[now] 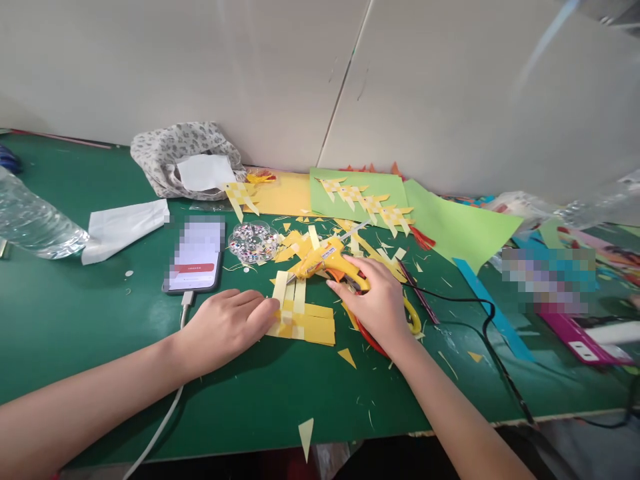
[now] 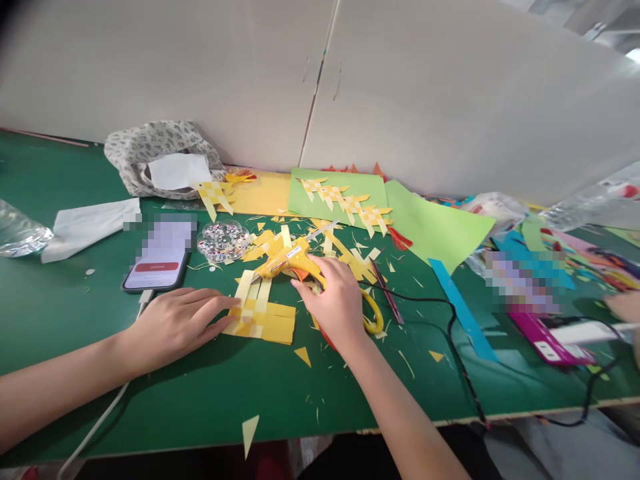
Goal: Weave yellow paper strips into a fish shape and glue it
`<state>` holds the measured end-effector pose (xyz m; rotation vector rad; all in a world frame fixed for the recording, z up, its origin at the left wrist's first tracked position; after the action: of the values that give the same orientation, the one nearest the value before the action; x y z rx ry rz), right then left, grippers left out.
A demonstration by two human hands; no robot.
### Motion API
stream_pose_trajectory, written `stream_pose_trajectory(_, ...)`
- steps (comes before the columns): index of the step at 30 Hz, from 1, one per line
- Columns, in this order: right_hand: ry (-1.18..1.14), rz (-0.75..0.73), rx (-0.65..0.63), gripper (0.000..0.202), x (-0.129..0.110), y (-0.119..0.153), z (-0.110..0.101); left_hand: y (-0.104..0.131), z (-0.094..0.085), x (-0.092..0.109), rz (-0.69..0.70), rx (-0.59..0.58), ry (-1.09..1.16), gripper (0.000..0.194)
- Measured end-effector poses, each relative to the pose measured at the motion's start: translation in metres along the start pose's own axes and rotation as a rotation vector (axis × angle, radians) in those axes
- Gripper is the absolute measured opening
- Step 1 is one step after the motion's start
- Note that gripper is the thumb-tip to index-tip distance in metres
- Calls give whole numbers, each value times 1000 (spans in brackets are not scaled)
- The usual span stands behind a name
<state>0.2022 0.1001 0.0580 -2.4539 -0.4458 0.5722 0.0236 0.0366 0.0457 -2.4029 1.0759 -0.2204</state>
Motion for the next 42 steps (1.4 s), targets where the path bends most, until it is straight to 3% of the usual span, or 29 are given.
stream_pose_trajectory(9, 86, 60, 36, 38, 13, 0, -8, -1, 3, 2, 32, -51, -19, 18)
stream_pose_trajectory(13, 228, 101, 61, 40, 29, -2, -19, -1, 2, 3, 34, -38, -14, 18)
stream_pose_trajectory(15, 297, 72, 68, 44, 26, -3, -22, -2, 1, 2, 29, -32, -13, 18)
stream_pose_trajectory(17, 291, -7, 85, 44, 10, -2, -23, -2, 1, 1, 14, -31, -3, 19)
stream_pose_trajectory(20, 102, -190, 49, 30, -32, 5, -17, -4, 3, -1, -9, -45, 20, 19)
stream_pose_trajectory(23, -70, -354, -218, 20, -74, 20, 6, -5, 4, -2, -27, -59, 43, 20)
stream_pose_trajectory(25, -117, -421, -351, 25, -92, 29, 16, -6, 4, -3, -39, -73, 51, 20)
stream_pose_trajectory(29, -85, -530, -436, 31, -107, 39, 21, -5, 10, -4, -51, -137, 44, 18)
stream_pose_trajectory(33, 91, -734, -348, 21, -118, 51, 19, -5, 11, -9, -97, -135, 119, 15)
stream_pose_trajectory(37, 195, -866, -179, 21, -125, 60, 8, -2, -1, -33, -321, -35, 214, 19)
stream_pose_trajectory(39, 188, -824, -95, 21, -124, 56, -2, 1, 1, -43, -448, -89, 324, 29)
stream_pose_trajectory(42, 173, -783, 24, 26, -126, 52, -17, 6, 14, -41, -598, -239, 714, 42)
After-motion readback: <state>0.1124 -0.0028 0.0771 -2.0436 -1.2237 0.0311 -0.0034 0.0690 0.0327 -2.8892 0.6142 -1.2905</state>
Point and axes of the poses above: each hand's wrist, its own y-axis away from the middle knuckle, its own z-axis out of the palm, x = y × z, the point moved 9 cm from there along -y, towards the middle knuckle, and after that the axes turned 1 degree about x, right-handed, at the moved point
